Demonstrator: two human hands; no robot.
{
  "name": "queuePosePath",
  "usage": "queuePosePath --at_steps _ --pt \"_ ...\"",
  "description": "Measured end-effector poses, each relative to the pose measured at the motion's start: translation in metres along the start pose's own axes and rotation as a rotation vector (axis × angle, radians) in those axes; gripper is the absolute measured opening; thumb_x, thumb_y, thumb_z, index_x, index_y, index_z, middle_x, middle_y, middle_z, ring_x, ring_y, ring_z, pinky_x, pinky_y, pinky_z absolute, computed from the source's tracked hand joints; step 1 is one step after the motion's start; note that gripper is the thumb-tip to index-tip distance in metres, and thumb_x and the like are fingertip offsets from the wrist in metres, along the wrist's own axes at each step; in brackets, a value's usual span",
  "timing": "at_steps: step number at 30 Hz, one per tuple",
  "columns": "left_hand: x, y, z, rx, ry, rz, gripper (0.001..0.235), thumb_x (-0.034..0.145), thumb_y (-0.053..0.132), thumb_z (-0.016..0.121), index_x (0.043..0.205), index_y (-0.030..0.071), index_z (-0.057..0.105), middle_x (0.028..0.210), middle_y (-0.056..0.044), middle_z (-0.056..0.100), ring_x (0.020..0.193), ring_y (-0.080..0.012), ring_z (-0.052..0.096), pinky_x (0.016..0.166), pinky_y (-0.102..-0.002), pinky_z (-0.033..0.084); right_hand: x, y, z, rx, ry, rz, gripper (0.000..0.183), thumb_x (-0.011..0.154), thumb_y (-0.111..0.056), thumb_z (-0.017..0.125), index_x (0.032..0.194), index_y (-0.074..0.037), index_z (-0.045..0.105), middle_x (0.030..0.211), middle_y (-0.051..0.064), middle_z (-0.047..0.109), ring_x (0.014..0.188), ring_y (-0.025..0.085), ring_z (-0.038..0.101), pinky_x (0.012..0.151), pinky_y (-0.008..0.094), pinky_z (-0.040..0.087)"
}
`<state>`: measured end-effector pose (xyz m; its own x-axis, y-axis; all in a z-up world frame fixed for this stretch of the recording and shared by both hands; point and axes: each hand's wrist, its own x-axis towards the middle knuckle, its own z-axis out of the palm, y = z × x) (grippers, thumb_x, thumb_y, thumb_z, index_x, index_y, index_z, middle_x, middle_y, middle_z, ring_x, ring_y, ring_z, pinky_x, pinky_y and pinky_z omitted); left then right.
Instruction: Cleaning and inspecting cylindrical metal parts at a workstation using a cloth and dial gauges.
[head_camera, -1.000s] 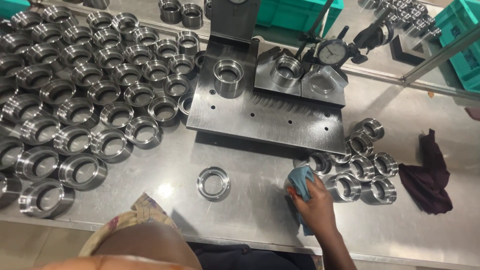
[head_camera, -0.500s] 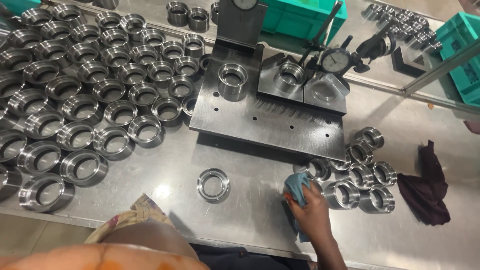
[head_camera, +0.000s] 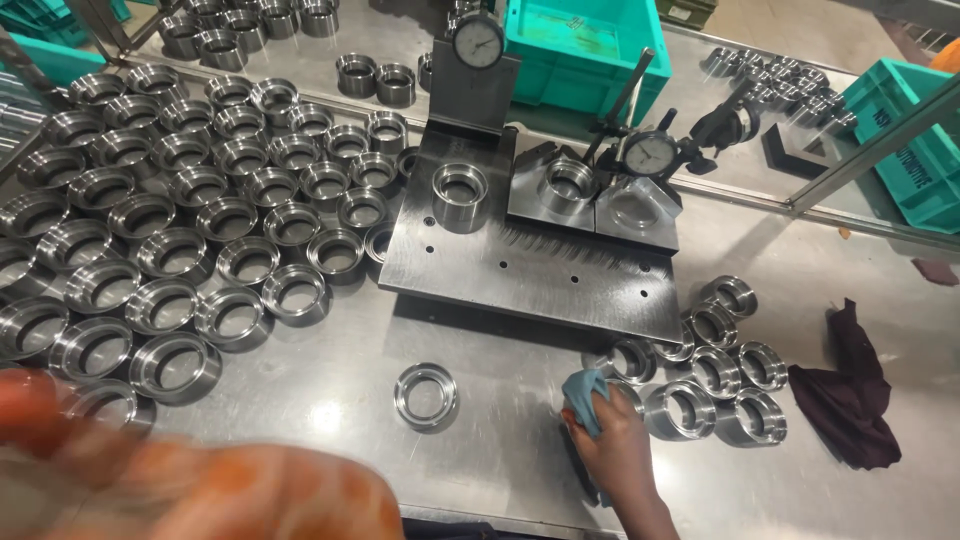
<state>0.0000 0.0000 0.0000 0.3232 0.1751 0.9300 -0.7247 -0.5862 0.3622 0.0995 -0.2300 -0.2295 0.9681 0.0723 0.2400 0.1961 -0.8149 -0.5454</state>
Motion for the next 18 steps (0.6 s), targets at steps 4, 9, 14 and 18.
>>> queuePosePath --at_steps 4,9,14,18 --pt "-0.048 -0.096 -0.010 0.030 -0.005 0.059 0.047 0.101 0.026 0.071 0.137 0.015 0.043 0.156 -0.009 0.038 0.159 -0.0282 0.028 0.132 -0.048 0.026 0.001 0.021 0.013 -0.315 -0.050 -0.076 0.037 0.065 -0.004 0.078 0.102 -0.003 0.073 0.107 0.015 0.066 0.103 0.036 0.061 0.092 0.047 0.049" --pt "-0.129 -0.163 -0.020 0.309 -0.347 -0.173 0.037 0.082 0.015 0.074 0.116 0.009 0.061 0.144 -0.013 0.049 0.148 -0.0351 0.037 0.122 -0.055 0.025 0.002 0.041 0.019 -0.401 0.070 -0.132 0.045 0.060 0.002 0.075 0.105 -0.004 0.074 0.119 0.015 0.067 0.108 0.035 0.061 0.092 0.048 0.048" --pt "-0.199 -0.192 -0.030 0.438 -0.514 -0.397 0.030 0.080 0.017 0.075 0.109 0.013 0.065 0.138 -0.007 0.054 0.146 -0.0288 0.041 0.119 -0.054 0.029 -0.006 0.047 0.021 -0.449 0.100 -0.072 0.045 0.063 0.002 0.074 0.108 -0.005 0.073 0.118 0.014 0.066 0.113 0.035 0.060 0.097 0.048 0.047" --pt "-0.238 -0.193 -0.026 0.457 -0.613 -0.412 0.057 0.077 0.028 0.077 0.125 0.008 0.056 0.142 -0.017 0.047 0.144 -0.0376 0.035 0.113 -0.061 0.027 -0.035 0.046 0.059 -0.298 0.193 -0.235 0.043 0.058 0.003 0.073 0.101 -0.003 0.072 0.121 0.020 0.064 0.113 0.040 0.059 0.096 0.049 0.046"
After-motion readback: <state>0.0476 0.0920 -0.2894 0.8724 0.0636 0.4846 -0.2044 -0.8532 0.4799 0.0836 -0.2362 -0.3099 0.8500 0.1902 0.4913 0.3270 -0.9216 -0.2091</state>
